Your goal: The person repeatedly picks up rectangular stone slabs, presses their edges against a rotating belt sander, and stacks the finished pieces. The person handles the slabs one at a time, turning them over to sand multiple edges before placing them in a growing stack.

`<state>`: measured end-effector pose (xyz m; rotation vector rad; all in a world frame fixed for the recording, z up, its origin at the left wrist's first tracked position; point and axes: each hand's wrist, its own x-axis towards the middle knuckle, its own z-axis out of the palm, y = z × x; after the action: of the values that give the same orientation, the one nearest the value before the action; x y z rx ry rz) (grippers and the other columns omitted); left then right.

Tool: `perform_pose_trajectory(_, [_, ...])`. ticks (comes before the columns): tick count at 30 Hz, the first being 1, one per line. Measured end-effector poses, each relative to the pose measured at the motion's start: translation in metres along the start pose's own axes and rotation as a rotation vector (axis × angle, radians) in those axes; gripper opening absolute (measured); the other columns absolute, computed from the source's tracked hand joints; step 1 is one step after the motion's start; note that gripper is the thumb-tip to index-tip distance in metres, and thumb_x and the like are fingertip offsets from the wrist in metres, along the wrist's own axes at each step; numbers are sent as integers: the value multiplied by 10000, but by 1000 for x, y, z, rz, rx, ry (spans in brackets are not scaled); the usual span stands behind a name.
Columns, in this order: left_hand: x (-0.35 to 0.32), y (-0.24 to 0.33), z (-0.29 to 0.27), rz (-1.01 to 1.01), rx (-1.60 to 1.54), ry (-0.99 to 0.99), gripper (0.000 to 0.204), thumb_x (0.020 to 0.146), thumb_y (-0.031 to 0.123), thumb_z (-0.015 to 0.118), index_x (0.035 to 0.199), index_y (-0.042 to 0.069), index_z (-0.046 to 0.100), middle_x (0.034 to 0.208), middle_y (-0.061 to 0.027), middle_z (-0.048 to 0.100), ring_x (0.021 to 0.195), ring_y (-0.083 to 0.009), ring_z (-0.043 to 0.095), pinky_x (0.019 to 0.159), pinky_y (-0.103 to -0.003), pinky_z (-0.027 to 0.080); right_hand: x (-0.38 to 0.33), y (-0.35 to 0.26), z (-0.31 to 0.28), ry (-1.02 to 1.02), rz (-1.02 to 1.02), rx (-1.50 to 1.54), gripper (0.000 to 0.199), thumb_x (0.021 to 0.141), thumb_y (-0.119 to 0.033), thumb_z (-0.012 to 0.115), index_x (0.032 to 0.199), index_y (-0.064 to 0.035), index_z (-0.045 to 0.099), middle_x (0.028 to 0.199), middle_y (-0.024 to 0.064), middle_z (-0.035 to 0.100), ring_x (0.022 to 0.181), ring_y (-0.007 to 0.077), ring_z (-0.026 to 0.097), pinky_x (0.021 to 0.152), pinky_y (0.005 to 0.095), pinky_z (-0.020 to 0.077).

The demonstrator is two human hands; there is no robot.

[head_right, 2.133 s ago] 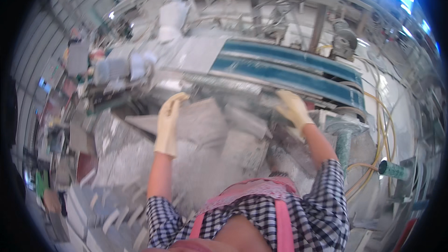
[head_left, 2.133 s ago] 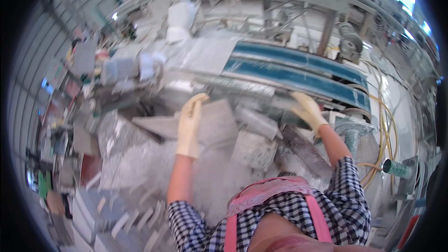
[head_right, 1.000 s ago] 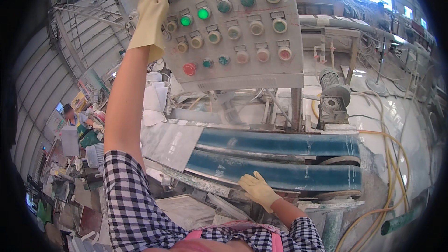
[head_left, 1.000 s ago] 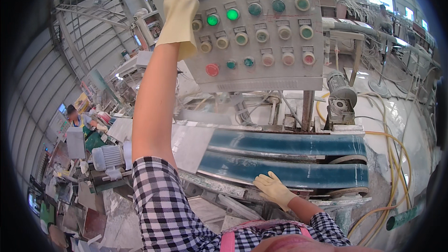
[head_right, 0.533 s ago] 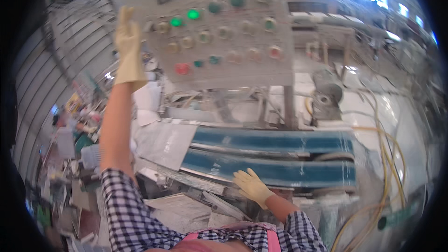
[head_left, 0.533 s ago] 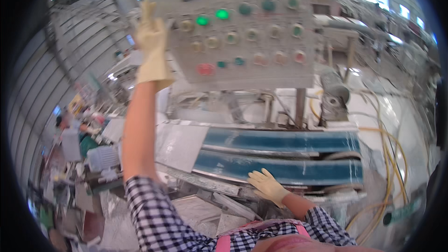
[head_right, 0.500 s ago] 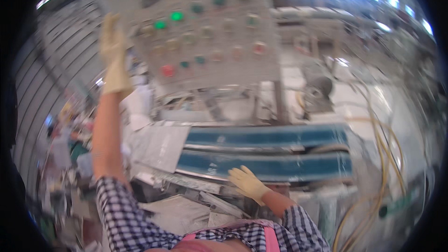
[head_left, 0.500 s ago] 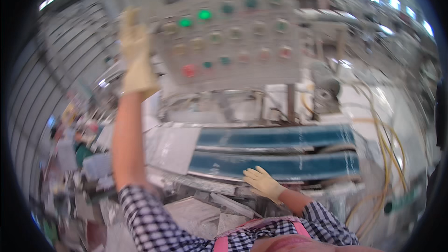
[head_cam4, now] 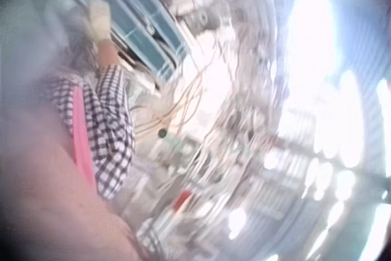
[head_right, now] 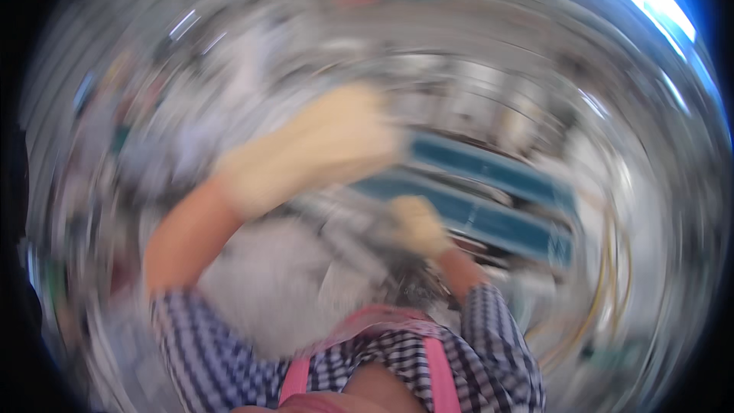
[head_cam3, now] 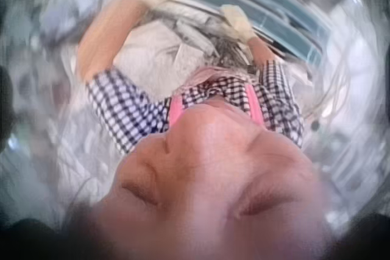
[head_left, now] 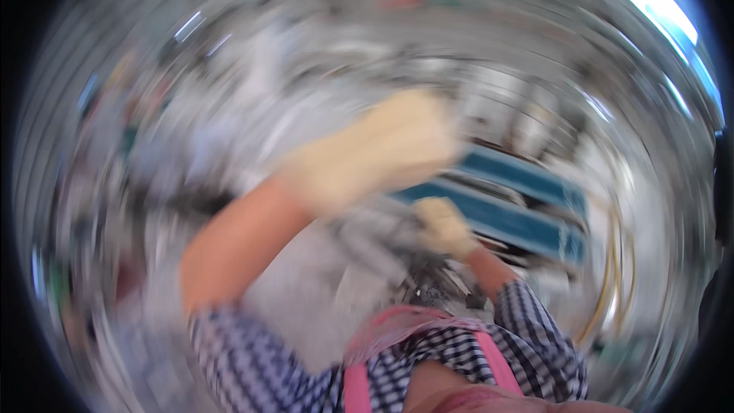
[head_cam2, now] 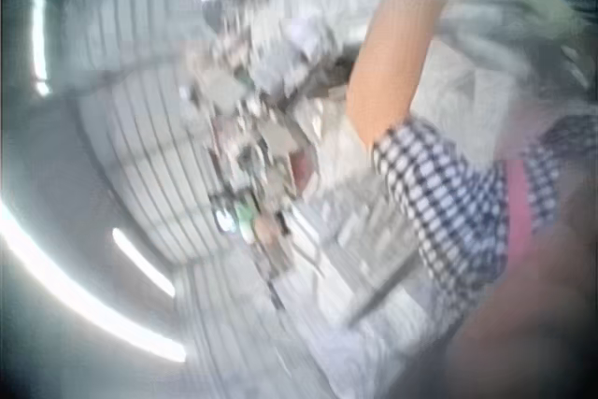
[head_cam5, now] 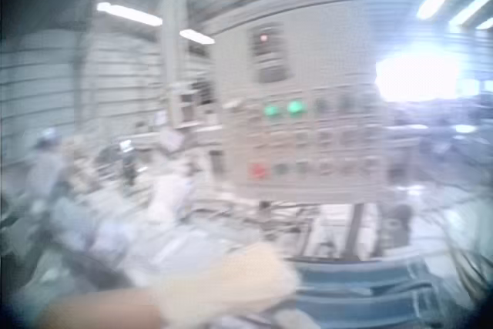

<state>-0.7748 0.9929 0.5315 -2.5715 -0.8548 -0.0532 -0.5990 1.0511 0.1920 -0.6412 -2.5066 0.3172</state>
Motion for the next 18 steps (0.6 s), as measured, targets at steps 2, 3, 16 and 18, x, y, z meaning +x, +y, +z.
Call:
perform_pose_trajectory(2, [-42, 0, 11, 26, -85, 257, 203, 722, 271, 685, 609, 102, 685, 565, -99, 594, 501, -276, 588, 479, -401, 462, 5, -6, 7, 92, -141, -111, 572, 813, -261, 668, 1315, -11, 559, 1330, 229, 562, 1246, 415, 501, 1077, 493, 384])
perform_pose_trajectory(3, [-62, 4, 15, -149, -249, 171, 230, 766, 289, 669, 663, 85, 694, 640, -109, 630, 573, -289, 600, 521, -407, 475, 5, -5, 2, -163, -14, -140, 677, 843, -176, 657, 1464, 3, 454, 1497, 233, 447, 1359, 425, 427, 1168, 486, 313])
perform_pose_trajectory(16, [-314, 161, -81, -699, -342, -15, 218, 906, 252, 614, 850, 49, 668, 801, -153, 648, 744, -334, 620, 667, -439, 500, 1, -243, 118, -375, 338, 326, 632, 942, -352, 659, 1489, -91, 480, 1410, 168, 529, 1299, 345, 490, 1117, 446, 376])
perform_pose_trajectory(18, [-367, 169, -71, -722, -341, 28, 214, 915, 248, 616, 865, 45, 660, 797, -160, 637, 749, -341, 618, 679, -441, 500, -3, -262, 148, -392, 405, 392, 599, 936, -372, 662, 1458, -114, 522, 1406, 166, 541, 1289, 322, 516, 1082, 422, 412])
